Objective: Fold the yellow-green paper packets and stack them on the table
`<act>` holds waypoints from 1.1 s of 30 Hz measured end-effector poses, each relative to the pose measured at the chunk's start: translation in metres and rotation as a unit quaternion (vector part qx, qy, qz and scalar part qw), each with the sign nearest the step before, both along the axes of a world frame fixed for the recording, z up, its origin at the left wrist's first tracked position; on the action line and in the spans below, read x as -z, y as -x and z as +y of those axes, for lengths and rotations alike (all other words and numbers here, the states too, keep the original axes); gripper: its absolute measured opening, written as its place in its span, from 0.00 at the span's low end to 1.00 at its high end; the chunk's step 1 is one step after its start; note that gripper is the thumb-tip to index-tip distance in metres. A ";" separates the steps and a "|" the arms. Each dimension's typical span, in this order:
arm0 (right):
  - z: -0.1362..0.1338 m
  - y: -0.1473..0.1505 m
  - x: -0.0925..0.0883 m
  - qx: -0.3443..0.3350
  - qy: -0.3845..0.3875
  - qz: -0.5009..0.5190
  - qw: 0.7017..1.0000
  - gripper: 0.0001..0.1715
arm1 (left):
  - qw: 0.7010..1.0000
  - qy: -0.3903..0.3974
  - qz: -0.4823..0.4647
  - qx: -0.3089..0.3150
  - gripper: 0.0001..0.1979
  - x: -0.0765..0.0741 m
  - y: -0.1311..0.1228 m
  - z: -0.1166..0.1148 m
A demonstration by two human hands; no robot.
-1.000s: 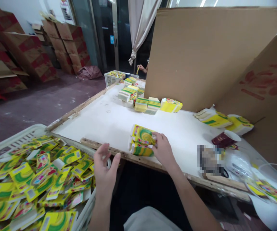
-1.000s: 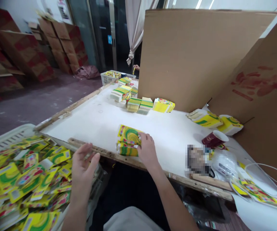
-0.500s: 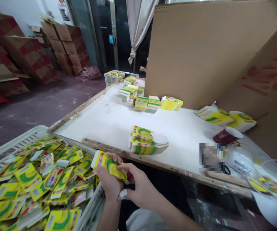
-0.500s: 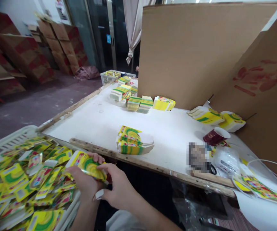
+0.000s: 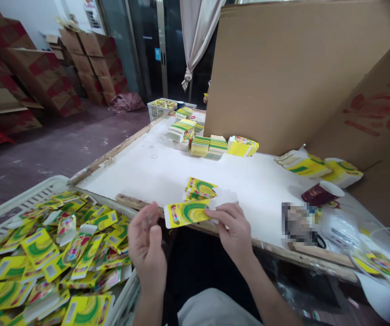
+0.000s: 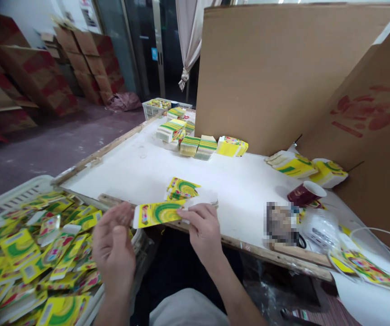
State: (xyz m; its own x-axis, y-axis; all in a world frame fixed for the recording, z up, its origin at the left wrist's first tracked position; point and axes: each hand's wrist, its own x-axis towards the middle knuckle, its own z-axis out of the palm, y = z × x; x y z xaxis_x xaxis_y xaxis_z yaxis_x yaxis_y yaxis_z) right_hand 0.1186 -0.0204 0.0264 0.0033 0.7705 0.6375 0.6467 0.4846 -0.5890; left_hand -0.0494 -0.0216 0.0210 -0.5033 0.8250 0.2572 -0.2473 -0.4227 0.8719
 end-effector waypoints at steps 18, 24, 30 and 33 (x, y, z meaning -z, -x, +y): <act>-0.010 0.028 0.018 -0.226 0.339 0.445 0.797 0.28 | 0.862 -0.009 0.464 0.206 0.35 0.012 -0.008 -0.002; -0.011 0.024 0.014 -0.234 0.341 0.389 0.823 0.33 | 0.843 -0.003 0.489 0.225 0.22 0.016 -0.011 -0.001; -0.017 0.022 0.013 -0.216 0.195 0.131 0.948 0.34 | 0.860 -0.013 0.478 0.180 0.33 0.027 -0.015 0.000; -0.009 0.019 0.016 -0.143 0.176 0.173 0.958 0.29 | 0.884 0.020 0.465 0.035 0.43 0.028 -0.013 0.004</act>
State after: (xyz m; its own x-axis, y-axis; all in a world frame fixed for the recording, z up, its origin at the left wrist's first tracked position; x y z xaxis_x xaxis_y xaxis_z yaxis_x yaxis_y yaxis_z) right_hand 0.0992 -0.0298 0.0106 -0.0759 0.9385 0.3369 0.2532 0.3450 -0.9038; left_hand -0.0360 -0.0176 -0.0069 -0.0370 0.8635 0.5030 0.5605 -0.3988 0.7258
